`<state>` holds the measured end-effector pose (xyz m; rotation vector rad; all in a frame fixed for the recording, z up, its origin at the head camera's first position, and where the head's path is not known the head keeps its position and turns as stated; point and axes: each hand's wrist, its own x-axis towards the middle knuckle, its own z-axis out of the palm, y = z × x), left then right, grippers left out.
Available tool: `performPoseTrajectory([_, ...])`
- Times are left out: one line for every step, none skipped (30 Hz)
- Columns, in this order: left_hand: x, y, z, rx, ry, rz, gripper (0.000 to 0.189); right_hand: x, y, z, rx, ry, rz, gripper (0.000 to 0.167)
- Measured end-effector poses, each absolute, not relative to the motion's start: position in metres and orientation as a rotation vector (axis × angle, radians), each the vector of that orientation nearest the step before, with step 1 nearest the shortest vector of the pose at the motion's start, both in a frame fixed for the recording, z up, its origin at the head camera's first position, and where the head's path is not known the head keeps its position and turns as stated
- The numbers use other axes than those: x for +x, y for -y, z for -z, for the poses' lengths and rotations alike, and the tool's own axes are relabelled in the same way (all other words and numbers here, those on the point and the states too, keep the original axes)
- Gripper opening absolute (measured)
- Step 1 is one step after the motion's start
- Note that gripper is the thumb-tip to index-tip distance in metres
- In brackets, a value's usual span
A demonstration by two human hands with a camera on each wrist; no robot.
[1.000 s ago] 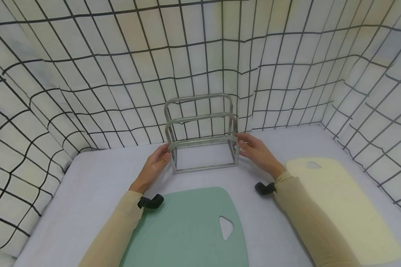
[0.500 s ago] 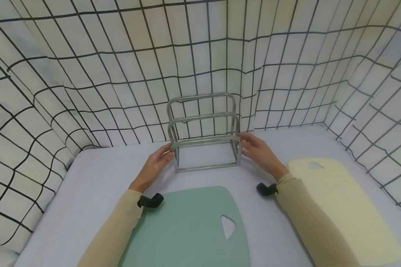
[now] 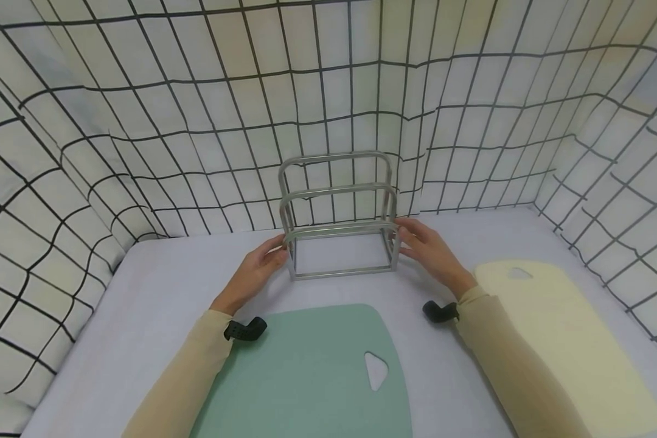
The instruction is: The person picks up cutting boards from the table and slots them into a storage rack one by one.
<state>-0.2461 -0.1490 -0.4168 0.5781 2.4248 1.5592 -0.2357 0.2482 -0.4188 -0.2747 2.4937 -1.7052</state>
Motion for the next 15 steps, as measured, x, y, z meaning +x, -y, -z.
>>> performPoseTrajectory([-0.246,0.150,0.417,0.582,-2.433,-1.548,0.064,-0.235,-0.248,0.419,-0.279,-2.493,1.708,0.065])
performPoseTrajectory([-0.245,0.151,0.417,0.589,-2.445,-1.534,0.065,-0.235,-0.248,0.418,-0.284,-2.490,1.713,0.065])
performPoseTrajectory([-0.244,0.151,0.417,0.587,-2.458,-1.521,0.067,-0.235,-0.247,0.418,-0.286,-2.491,1.713,0.065])
performPoseTrajectory([-0.243,0.152,0.417,0.589,-2.472,-1.504,0.068,-0.234,-0.247,0.418,-0.289,-2.488,1.717,0.065])
performPoseTrajectory([-0.242,0.153,0.417,0.586,-2.484,-1.488,0.070,-0.234,-0.247,0.418,-0.291,-2.486,1.720,0.065])
performPoseTrajectory([-0.241,0.153,0.418,0.580,-2.490,-1.475,0.071,-0.233,-0.247,0.418,-0.290,-2.484,1.723,0.065])
performPoseTrajectory([-0.240,0.154,0.418,0.576,-2.496,-1.458,0.073,-0.233,-0.247,0.418,-0.288,-2.485,1.722,0.065])
performPoseTrajectory([-0.238,0.154,0.418,0.568,-2.500,-1.445,0.074,-0.232,-0.247,0.419,-0.281,-2.490,1.716,0.065])
performPoseTrajectory([-0.237,0.154,0.418,0.557,-2.503,-1.433,0.074,-0.232,-0.247,0.419,-0.276,-2.498,1.708,0.064])
performPoseTrajectory([-0.236,0.155,0.418,0.554,-2.505,-1.420,0.074,-0.231,-0.247,0.419,-0.271,-2.502,1.704,0.062])
performPoseTrajectory([-0.234,0.155,0.418,0.548,-2.504,-1.408,0.074,-0.231,-0.247,0.420,-0.266,-2.513,1.692,0.061])
performPoseTrajectory([-0.233,0.155,0.418,0.543,-2.509,-1.391,0.074,-0.231,-0.246,0.420,-0.260,-2.522,1.680,0.060])
performPoseTrajectory([-0.232,0.155,0.418,0.541,-2.512,-1.376,0.074,-0.230,-0.245,0.420,-0.252,-2.534,1.664,0.060])
performPoseTrajectory([-0.231,0.155,0.418,0.536,-2.511,-1.371,0.073,-0.229,-0.245,0.420,-0.244,-2.545,1.649,0.060])
performPoseTrajectory([-0.230,0.155,0.418,0.534,-2.511,-1.366,0.073,-0.229,-0.244,0.420,-0.238,-2.552,1.640,0.060])
